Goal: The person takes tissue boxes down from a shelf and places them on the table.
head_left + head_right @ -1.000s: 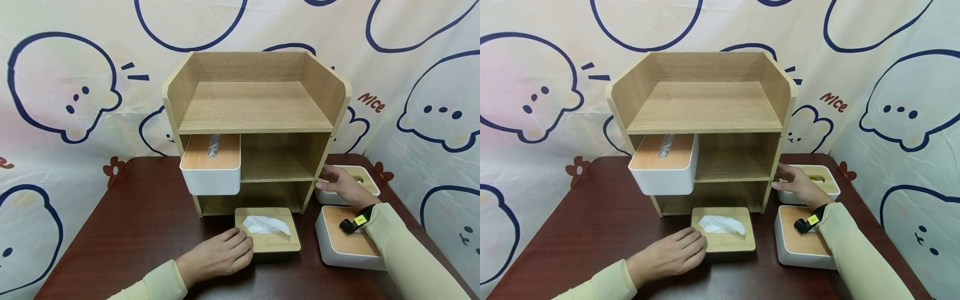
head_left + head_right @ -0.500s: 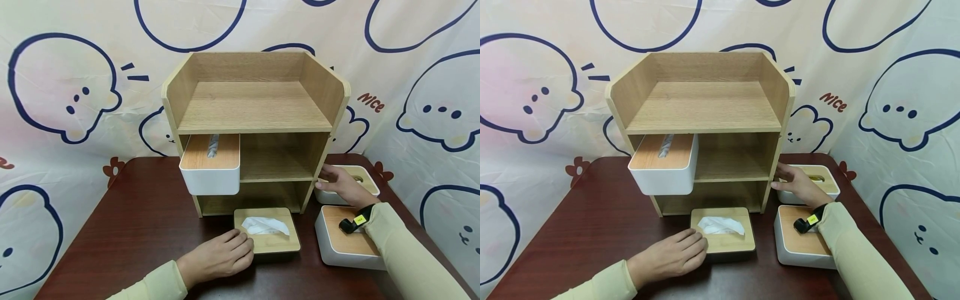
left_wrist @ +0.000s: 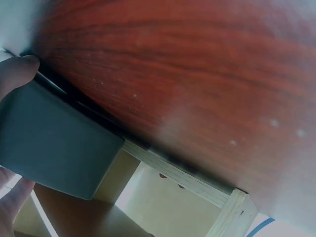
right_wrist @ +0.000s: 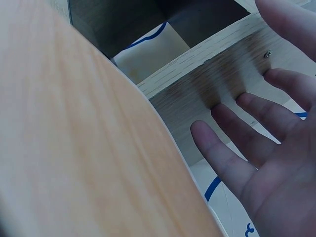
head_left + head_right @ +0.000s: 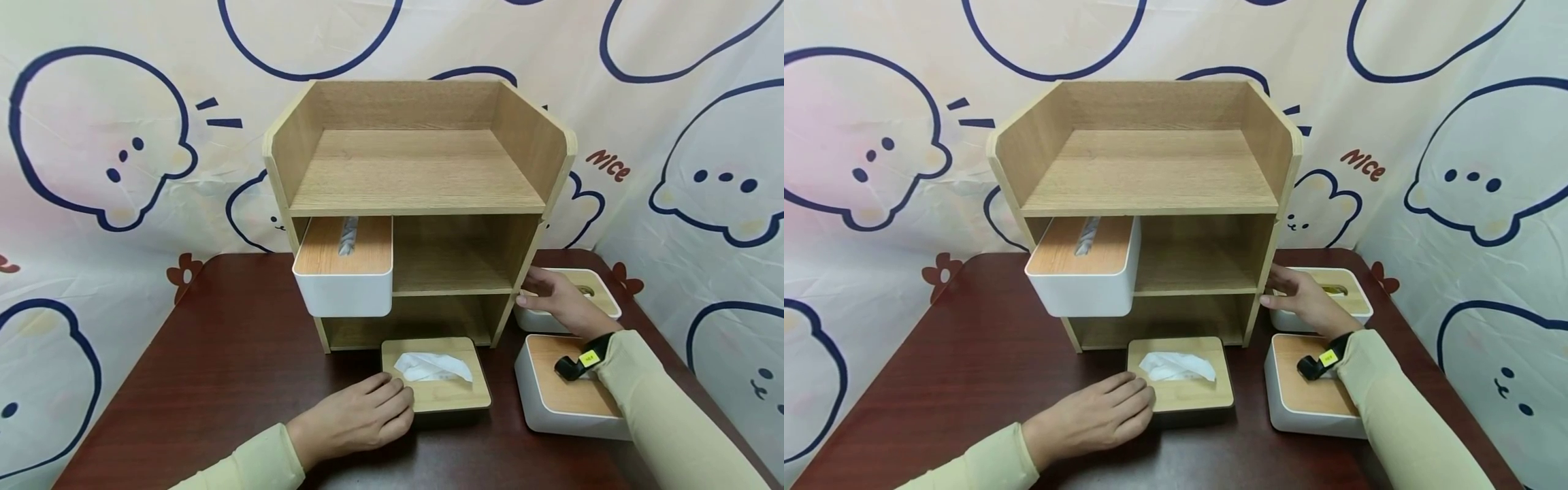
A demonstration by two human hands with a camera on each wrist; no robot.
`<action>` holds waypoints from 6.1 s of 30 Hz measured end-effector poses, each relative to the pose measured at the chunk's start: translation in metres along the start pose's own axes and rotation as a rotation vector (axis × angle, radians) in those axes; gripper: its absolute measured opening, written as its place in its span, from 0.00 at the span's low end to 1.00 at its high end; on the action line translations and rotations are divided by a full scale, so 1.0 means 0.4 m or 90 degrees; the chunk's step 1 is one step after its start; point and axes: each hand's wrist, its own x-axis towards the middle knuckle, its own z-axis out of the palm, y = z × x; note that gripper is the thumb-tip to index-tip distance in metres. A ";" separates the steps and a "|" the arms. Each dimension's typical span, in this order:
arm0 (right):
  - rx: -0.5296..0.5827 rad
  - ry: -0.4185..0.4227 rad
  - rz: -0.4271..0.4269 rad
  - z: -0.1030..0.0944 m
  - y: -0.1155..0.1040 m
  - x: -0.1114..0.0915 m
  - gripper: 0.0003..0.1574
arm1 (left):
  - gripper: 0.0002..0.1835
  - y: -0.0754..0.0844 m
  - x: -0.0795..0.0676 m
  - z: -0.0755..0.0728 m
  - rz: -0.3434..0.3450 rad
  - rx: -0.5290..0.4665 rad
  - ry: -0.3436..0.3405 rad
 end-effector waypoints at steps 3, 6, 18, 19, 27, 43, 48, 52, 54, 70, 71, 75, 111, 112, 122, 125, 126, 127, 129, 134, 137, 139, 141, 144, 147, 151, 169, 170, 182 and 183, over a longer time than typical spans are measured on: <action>0.001 -0.002 0.000 0.001 0.000 -0.001 0.46 | 0.14 0.001 -0.001 -0.002 0.001 -0.001 -0.002; 0.000 -0.004 -0.002 0.002 0.000 -0.002 0.45 | 0.14 0.001 -0.002 -0.004 0.001 -0.004 -0.005; 0.007 -0.004 -0.001 0.003 0.004 -0.005 0.44 | 0.15 0.004 -0.007 -0.006 0.007 -0.014 -0.005; 0.008 -0.004 0.000 0.003 0.004 -0.006 0.44 | 0.15 0.005 -0.008 -0.007 0.008 -0.015 -0.007; 0.016 0.001 0.011 0.006 0.013 -0.011 0.45 | 0.14 0.009 -0.011 -0.010 0.017 -0.020 -0.004; 0.002 -0.003 -0.002 0.001 -0.006 0.001 0.44 | 0.16 0.002 -0.014 -0.002 0.010 -0.003 0.016; 0.012 -0.002 -0.013 0.001 -0.009 0.002 0.44 | 0.16 0.000 -0.007 -0.011 0.004 0.007 0.020; 0.018 -0.002 -0.016 0.003 -0.010 0.002 0.45 | 0.19 0.002 -0.008 -0.019 0.007 0.012 0.007; 0.019 -0.002 -0.016 0.003 -0.009 0.002 0.45 | 0.20 0.002 -0.010 -0.023 0.013 0.013 -0.001; 0.001 -0.002 -0.011 0.001 0.003 -0.003 0.46 | 0.20 0.010 -0.039 -0.030 0.029 -0.039 0.030; 0.003 -0.001 -0.012 0.001 0.003 -0.003 0.46 | 0.19 0.011 -0.038 -0.030 0.031 -0.033 0.028; 0.019 -0.004 -0.015 0.003 0.002 -0.001 0.45 | 0.19 0.009 -0.038 -0.033 0.031 -0.026 0.028; 0.009 -0.004 -0.007 0.005 0.004 -0.002 0.45 | 0.20 0.011 -0.043 -0.043 0.031 -0.027 0.017; 0.007 -0.004 -0.007 0.005 0.004 -0.002 0.45 | 0.20 0.011 -0.043 -0.044 0.030 -0.027 0.018; 0.008 -0.005 -0.007 0.001 0.002 0.001 0.44 | 0.20 0.006 -0.047 -0.037 0.027 -0.036 0.020; -0.001 -0.001 -0.005 0.001 0.003 0.002 0.44 | 0.21 0.003 -0.046 -0.036 0.028 -0.034 0.022; -0.003 0.001 -0.002 0.002 0.004 0.002 0.44 | 0.20 0.002 -0.046 -0.036 0.027 -0.034 0.023; -0.007 0.003 0.003 0.002 0.005 0.002 0.44 | 0.20 0.001 -0.046 -0.036 0.025 -0.034 0.025; -0.024 0.006 0.014 0.004 0.006 0.002 0.44 | 0.20 0.001 -0.044 -0.037 0.022 -0.026 0.033; -0.071 0.012 0.030 0.005 0.009 0.000 0.43 | 0.19 -0.003 -0.039 -0.035 -0.014 -0.008 0.073; -0.066 0.016 0.028 0.002 0.007 -0.001 0.42 | 0.18 -0.010 -0.035 -0.033 -0.046 -0.011 0.080; -0.059 0.014 0.027 0.002 0.005 -0.001 0.41 | 0.18 -0.013 -0.035 -0.033 -0.078 -0.031 0.063; -0.056 0.007 0.025 0.002 0.005 -0.001 0.41 | 0.23 -0.014 -0.039 -0.033 -0.122 -0.062 0.041; -0.051 -0.002 0.016 0.005 0.005 0.002 0.39 | 0.33 -0.013 -0.047 -0.031 -0.193 -0.102 0.004; -0.043 -0.004 0.008 0.005 0.008 0.002 0.38 | 0.36 -0.014 -0.053 -0.027 -0.217 -0.111 -0.015; -0.042 -0.002 0.005 0.004 0.009 0.002 0.38 | 0.40 -0.018 -0.054 -0.026 -0.218 -0.111 -0.031; -0.043 -0.002 -0.001 0.003 0.009 0.003 0.37 | 0.39 -0.008 -0.056 -0.022 -0.215 -0.127 -0.038; -0.039 -0.003 -0.002 0.003 0.009 0.002 0.37 | 0.38 -0.007 -0.057 -0.023 -0.217 -0.134 -0.039; -0.041 -0.006 0.007 0.007 0.014 -0.004 0.38 | 0.34 0.003 -0.060 -0.020 -0.210 -0.148 -0.035; -0.040 -0.006 0.007 0.007 0.015 -0.004 0.38 | 0.34 0.004 -0.060 -0.020 -0.208 -0.149 -0.033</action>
